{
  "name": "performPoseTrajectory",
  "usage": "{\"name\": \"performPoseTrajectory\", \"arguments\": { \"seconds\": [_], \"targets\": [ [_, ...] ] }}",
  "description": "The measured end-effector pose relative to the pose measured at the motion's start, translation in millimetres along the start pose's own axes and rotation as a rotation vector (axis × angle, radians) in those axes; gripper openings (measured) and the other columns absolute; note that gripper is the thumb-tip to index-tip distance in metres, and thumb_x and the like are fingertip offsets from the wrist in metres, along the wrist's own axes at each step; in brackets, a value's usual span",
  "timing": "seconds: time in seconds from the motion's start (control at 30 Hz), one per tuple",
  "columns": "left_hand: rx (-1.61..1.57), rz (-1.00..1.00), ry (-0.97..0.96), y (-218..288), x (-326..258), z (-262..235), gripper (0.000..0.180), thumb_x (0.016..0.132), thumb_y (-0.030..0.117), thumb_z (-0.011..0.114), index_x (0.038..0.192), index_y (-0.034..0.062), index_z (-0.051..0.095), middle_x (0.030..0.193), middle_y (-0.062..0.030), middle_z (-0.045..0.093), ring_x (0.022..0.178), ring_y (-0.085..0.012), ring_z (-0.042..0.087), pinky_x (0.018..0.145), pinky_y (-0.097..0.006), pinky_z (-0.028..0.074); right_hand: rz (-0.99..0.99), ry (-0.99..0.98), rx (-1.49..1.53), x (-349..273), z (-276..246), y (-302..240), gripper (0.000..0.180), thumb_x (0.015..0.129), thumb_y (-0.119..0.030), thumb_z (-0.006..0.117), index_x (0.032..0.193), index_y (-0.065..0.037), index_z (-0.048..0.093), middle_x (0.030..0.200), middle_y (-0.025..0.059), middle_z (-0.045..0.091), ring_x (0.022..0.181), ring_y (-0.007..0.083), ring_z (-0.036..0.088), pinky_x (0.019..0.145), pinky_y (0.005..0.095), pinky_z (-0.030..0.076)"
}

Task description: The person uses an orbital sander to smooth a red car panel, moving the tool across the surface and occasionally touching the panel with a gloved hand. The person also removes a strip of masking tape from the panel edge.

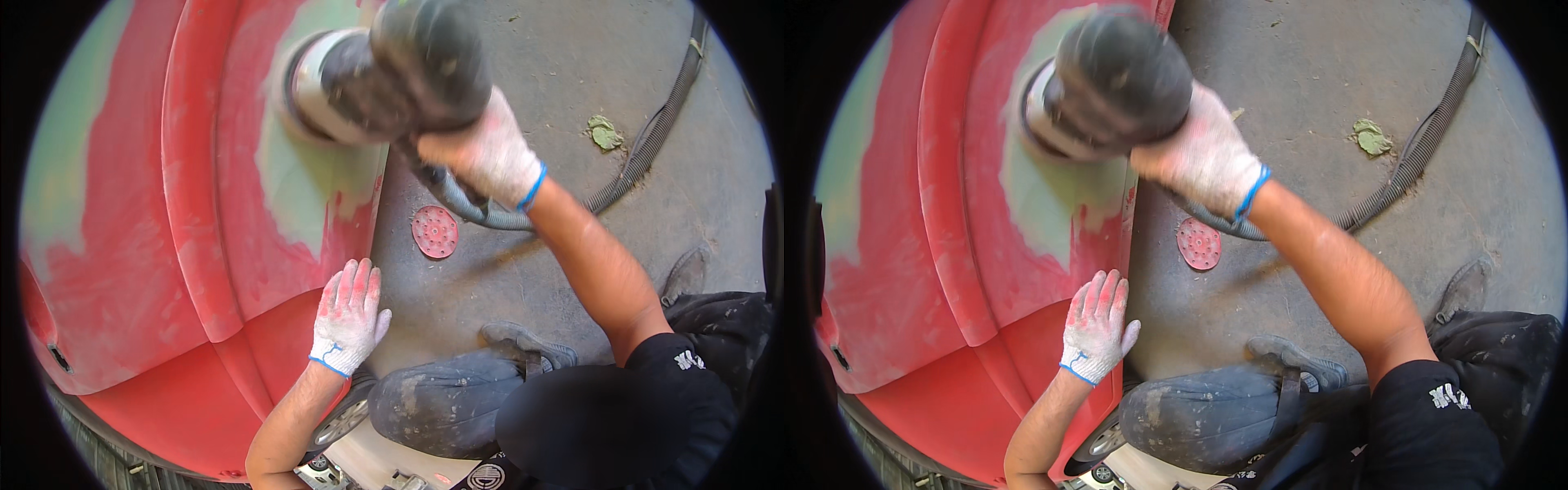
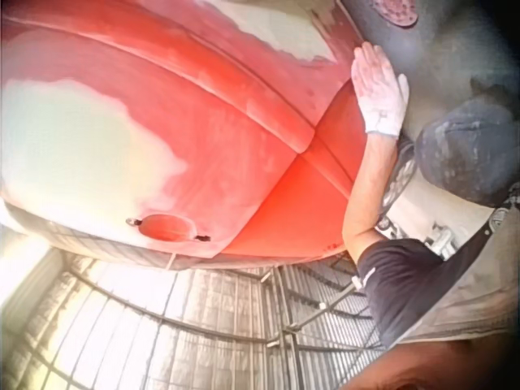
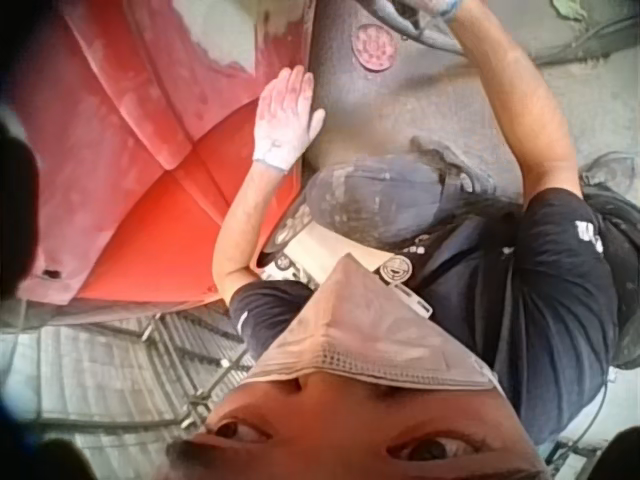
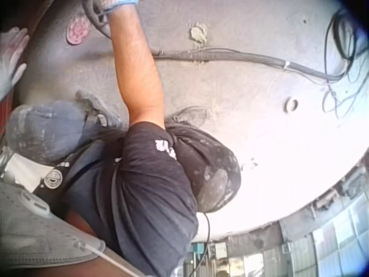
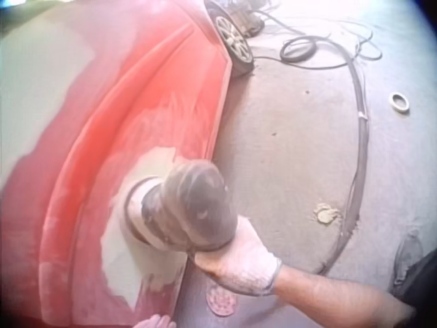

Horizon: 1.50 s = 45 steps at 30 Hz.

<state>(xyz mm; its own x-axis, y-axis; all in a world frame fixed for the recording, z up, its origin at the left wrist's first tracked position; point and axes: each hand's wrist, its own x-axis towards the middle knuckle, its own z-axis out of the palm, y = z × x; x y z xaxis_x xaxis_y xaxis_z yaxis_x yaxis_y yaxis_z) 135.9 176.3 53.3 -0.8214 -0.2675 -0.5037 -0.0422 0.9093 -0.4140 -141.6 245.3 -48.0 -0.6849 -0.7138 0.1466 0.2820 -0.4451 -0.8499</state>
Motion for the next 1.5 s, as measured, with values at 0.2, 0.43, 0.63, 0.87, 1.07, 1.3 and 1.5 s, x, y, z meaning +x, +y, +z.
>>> {"name": "performPoseTrajectory", "arguments": {
  "seconds": [0.2,0.43,0.63,0.87,1.07,1.3,1.5],
  "targets": [
    [-0.049,0.039,0.04,4.9,21.8,-4.8,0.072,0.067,0.029,0.074,0.129,0.0004,0.05,0.137,-0.0146,0.046,0.13,-0.0305,0.041,0.107,-0.044,0.035,0.009,0.006,-0.026,-9.1,3.8,1.5,0.04,0.068,-0.008,0.066,0.107,0.001,0.059,0.094,0.0126,0.069,0.089,0.0199,0.066,0.079,0.0341,0.053],
    [-0.091,0.033,0.033,6.5,26.0,-14.5,0.072,0.066,0.028,0.075,0.127,0.0003,0.051,0.135,-0.0149,0.047,0.128,-0.031,0.042,0.106,-0.045,0.035,-0.167,-0.058,-0.23,-15.0,19.9,12.0,0.066,0.069,-0.007,0.068,0.13,-0.003,0.045,0.114,0.0153,0.066,0.108,0.0251,0.063,0.093,0.0357,0.049],
    [-0.059,0.029,-0.014,17.1,11.0,-2.0,0.07,0.071,0.031,0.073,0.13,0.0023,0.049,0.138,-0.0137,0.046,0.131,-0.0306,0.041,0.107,-0.045,0.034,0.244,0.103,-0.071,17.3,-7.4,-19.7,0.028,0.068,-0.01,0.073,0.091,0.004,0.065,0.084,0.0089,0.069,0.078,0.0141,0.063,0.071,0.0314,0.052],
    [-0.082,0.046,0.041,17.2,31.9,-20.6,0.071,0.07,0.031,0.073,0.131,0.0028,0.049,0.139,-0.0139,0.045,0.131,-0.0305,0.041,0.108,-0.045,0.034,0.053,0.015,-0.138,-2.7,11.1,-13.0,0.05,0.067,-0.005,0.066,0.116,-0.001,0.055,0.107,0.015,0.067,0.101,0.0225,0.063,0.091,0.0337,0.048],
    [0.226,-0.093,0.224,-17.0,38.2,-50.1,0.079,0.072,0.034,0.073,0.138,0.0042,0.043,0.148,-0.0153,0.039,0.137,-0.0304,0.036,0.112,-0.044,0.027,0.244,0.133,-0.12,22.6,-12.8,-27.0,0.04,0.065,-0.011,0.067,0.103,0.002,0.059,0.088,0.0144,0.069,0.083,0.0227,0.066,0.075,0.0346,0.053],
    [0.759,-0.267,0.368,-79.9,144.1,-118.5,0.086,0.079,0.059,0.061,0.142,0.0046,0.04,0.155,-0.0092,0.029,0.144,-0.0214,0.025,0.118,-0.037,0.016,0.18,0.214,-0.076,20.7,-25.0,-22.4,0.016,0.069,-0.012,0.068,0.079,0.0,0.064,0.066,0.0028,0.062,0.057,0.0104,0.056,0.05,0.026,0.044],
    [0.953,-0.284,0.106,-69.4,156.4,-103.4,0.089,0.083,0.067,0.048,0.148,0.0086,0.032,0.158,-0.0064,0.023,0.146,-0.0198,0.018,0.12,-0.036,0.009,0.175,0.184,-0.18,14.5,-24.9,-23.5,0.014,0.071,-0.015,0.069,0.078,-0.003,0.067,0.066,0.0,0.06,0.052,0.0074,0.052,0.044,0.0222,0.037]
  ]
}}
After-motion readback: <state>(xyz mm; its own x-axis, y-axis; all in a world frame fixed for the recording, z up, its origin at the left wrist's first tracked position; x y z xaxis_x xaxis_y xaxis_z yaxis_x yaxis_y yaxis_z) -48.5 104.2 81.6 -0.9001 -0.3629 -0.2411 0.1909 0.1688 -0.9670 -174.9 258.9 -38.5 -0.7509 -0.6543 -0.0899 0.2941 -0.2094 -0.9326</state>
